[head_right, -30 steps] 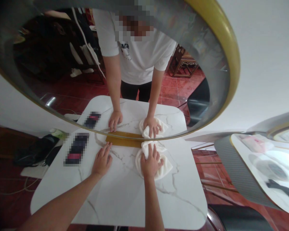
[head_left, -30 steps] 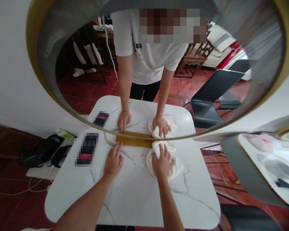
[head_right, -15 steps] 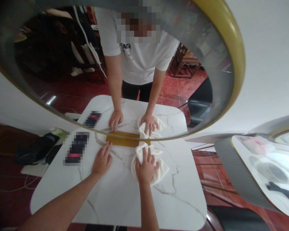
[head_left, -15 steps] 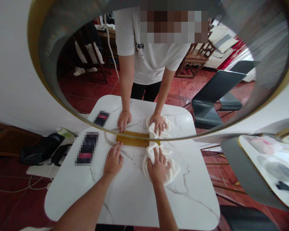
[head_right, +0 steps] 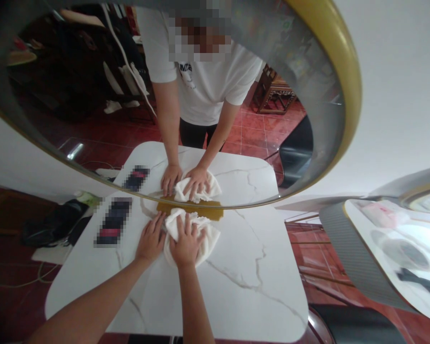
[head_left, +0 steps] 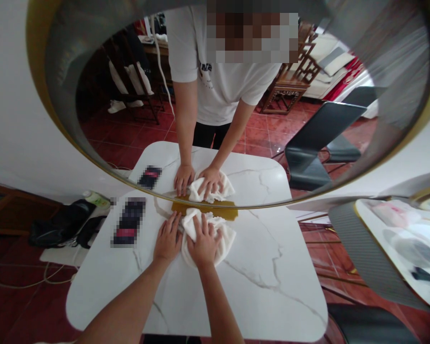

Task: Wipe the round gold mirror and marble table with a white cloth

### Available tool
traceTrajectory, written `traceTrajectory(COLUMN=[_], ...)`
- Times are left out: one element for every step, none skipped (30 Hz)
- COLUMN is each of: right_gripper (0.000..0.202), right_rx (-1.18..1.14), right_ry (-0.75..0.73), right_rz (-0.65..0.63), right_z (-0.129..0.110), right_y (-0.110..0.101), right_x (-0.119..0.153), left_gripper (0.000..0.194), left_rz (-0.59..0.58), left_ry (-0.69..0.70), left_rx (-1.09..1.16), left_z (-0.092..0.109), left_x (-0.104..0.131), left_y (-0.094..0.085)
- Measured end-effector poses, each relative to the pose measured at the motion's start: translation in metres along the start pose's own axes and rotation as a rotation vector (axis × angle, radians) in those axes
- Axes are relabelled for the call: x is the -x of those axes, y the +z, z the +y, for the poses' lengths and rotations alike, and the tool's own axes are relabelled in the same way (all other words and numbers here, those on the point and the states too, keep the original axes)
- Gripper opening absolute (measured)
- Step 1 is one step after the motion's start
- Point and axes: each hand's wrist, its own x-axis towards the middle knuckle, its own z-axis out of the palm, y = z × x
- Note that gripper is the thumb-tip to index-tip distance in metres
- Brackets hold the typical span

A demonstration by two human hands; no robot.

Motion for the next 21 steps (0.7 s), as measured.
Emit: traceTrajectory(right_gripper=[0.066, 0.065, 0.065, 0.064, 0.064, 0.064, 0.064, 0.064, 0.063, 0.062, 0.062, 0.061, 0.061, 0.060, 0.060, 0.060, 0.060, 0.060, 0.061, 0.061, 0.061], right_rx=[0.004, 0.009, 0.016, 0.023, 0.031, 0.039, 0.049, 0.061, 0.074, 0.088, 0.101, 0.113, 0.123, 0.130, 0.136, 0.139, 0.140, 0.140, 0.137, 0.133, 0.126], right_ry=[-0.011, -0.017, -0.016, -0.006, 0.012, 0.039, 0.069, 0.101, 0.132, 0.159, 0.182, 0.201, 0.216, 0.226, 0.233, 0.238, 0.240, 0.239, 0.235, 0.230, 0.221], right_rz=[-0.003, -0.007, -0.009, -0.009, -0.007, 0.000, 0.008, 0.019, 0.031, 0.042, 0.052, 0.059, 0.063, 0.065, 0.064, 0.063, 0.063, 0.063, 0.062, 0.061, 0.057], right_z=[0.001, 0.004, 0.007, 0.011, 0.017, 0.023, 0.031, 0.039, 0.048, 0.057, 0.065, 0.073, 0.079, 0.084, 0.087, 0.088, 0.088, 0.086, 0.083, 0.079, 0.074], right_y=[-0.001, -0.002, -0.003, -0.004, -0.006, -0.007, -0.009, -0.012, -0.014, -0.016, -0.019, -0.021, -0.023, -0.024, -0.025, -0.025, -0.025, -0.024, -0.023, -0.022, -0.021], right_x=[0.000, 0.001, 0.001, 0.002, 0.003, 0.004, 0.005, 0.006, 0.007, 0.008, 0.009, 0.010, 0.011, 0.011, 0.011, 0.011, 0.011, 0.011, 0.011, 0.010, 0.010], left_gripper=[0.064, 0.064, 0.065, 0.065, 0.065, 0.064, 0.064, 0.064, 0.064, 0.065, 0.065, 0.065, 0.064, 0.064, 0.064, 0.064, 0.064, 0.064, 0.064, 0.064, 0.064], left_rz=[0.002, 0.006, 0.011, 0.014, 0.016, 0.018, 0.020, 0.021, 0.021, 0.020, 0.019, 0.018, 0.018, 0.019, 0.023, 0.025, 0.028, 0.030, 0.031, 0.032, 0.032], left_ry=[0.001, 0.000, 0.001, 0.000, -0.002, -0.004, -0.006, -0.007, -0.007, -0.008, -0.008, -0.010, -0.012, -0.015, -0.018, -0.019, -0.020, -0.020, -0.020, -0.020, -0.020], left_rx=[0.004, 0.008, 0.012, 0.014, 0.016, 0.017, 0.017, 0.016, 0.016, 0.014, 0.011, 0.009, 0.006, 0.005, 0.003, 0.002, 0.002, 0.003, 0.004, 0.005, 0.008], left_z=[0.000, -0.001, -0.001, -0.001, -0.001, 0.000, 0.000, 0.000, 0.001, 0.001, 0.002, 0.002, 0.002, 0.002, 0.002, 0.002, 0.002, 0.002, 0.003, 0.003, 0.002], left_x=[0.000, 0.000, 0.000, 0.000, 0.000, 0.000, 0.000, 0.000, 0.000, 0.000, 0.000, 0.000, 0.000, 0.000, 0.000, 0.000, 0.000, 0.000, 0.000, 0.000, 0.000], left_y=[0.000, 0.000, 0.000, 0.000, 0.000, 0.000, 0.000, -0.001, -0.001, -0.002, -0.002, -0.003, -0.003, -0.003, -0.003, -0.002, -0.002, -0.002, -0.001, -0.001, -0.001])
